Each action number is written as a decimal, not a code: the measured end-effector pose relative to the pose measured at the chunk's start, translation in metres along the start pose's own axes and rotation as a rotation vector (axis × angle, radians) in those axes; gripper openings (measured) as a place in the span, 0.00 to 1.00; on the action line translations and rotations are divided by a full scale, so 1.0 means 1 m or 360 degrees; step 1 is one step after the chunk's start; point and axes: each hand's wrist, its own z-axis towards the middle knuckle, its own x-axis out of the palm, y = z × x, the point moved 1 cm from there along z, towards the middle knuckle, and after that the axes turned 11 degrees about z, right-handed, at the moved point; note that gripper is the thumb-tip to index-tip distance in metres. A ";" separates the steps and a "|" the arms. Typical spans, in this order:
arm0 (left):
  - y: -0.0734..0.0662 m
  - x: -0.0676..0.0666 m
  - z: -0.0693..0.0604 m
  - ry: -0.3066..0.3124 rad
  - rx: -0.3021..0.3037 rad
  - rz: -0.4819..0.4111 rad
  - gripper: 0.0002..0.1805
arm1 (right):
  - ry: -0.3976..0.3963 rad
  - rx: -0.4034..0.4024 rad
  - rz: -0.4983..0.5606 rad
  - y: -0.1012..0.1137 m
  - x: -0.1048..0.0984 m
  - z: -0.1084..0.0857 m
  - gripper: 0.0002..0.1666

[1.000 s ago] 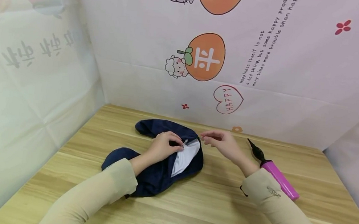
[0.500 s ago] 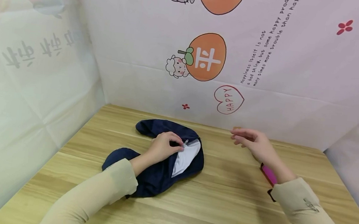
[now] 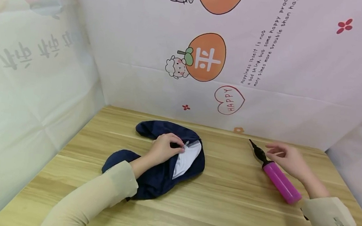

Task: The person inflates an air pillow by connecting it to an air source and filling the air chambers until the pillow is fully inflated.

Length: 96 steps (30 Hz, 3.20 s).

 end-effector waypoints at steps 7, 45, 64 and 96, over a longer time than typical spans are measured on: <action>0.001 0.000 -0.001 -0.0004 0.0000 0.0005 0.06 | 0.0101 0.0222 -0.0245 -0.029 -0.004 -0.012 0.36; 0.001 0.001 0.000 0.0030 0.0032 0.0000 0.05 | 0.0247 0.0484 -0.0168 -0.051 -0.002 -0.022 0.55; 0.003 0.001 0.000 0.0052 0.0021 -0.0001 0.06 | 0.0299 0.0227 -0.0318 0.012 0.000 -0.020 0.44; -0.003 0.001 -0.001 0.0077 0.0003 0.0038 0.06 | 0.0332 -0.0286 -0.0593 0.085 0.047 -0.022 0.39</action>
